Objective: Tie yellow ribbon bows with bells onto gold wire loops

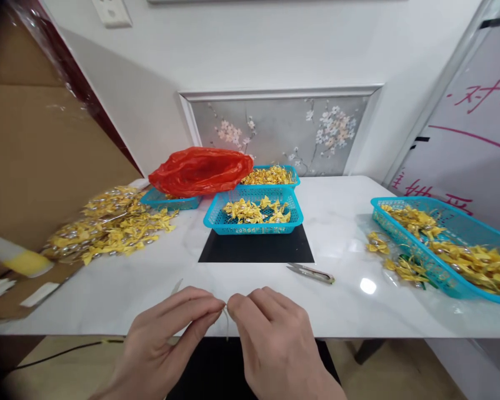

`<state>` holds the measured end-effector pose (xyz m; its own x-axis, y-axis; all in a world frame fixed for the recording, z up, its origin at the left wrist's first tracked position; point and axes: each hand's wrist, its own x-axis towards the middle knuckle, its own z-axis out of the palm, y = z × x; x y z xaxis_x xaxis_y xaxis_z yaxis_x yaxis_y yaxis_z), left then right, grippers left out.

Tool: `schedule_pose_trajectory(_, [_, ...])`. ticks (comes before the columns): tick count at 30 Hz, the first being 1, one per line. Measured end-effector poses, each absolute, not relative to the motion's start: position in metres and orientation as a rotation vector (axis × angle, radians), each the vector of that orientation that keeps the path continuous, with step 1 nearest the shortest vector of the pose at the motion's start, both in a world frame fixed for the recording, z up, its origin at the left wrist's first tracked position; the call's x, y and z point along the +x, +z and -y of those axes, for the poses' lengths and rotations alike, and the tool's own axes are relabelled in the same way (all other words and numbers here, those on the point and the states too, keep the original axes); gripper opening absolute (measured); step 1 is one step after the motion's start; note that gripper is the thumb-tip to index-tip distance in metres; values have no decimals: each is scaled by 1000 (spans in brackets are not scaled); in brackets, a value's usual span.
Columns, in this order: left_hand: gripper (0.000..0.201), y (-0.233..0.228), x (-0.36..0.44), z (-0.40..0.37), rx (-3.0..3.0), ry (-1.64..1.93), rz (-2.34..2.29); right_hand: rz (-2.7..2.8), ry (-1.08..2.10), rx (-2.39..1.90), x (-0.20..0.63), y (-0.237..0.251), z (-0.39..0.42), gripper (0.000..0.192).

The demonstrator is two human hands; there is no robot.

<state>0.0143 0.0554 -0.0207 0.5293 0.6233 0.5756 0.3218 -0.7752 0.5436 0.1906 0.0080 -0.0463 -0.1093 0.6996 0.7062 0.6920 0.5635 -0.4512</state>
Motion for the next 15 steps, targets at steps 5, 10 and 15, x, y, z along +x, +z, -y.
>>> schedule_pose_trajectory(5, [23,-21,16,-54,2435,1075,-794,1871,-149,-1158,190,-46,-10,21])
schedule_pose_trajectory(10, [22,-25,15,-50,2529,1077,-852,1913,-175,-1153,186,-48,-12,20])
schedule_pose_trajectory(15, [20,-28,10,-50,2512,1158,-965,1911,-111,-1163,182,-51,-13,21])
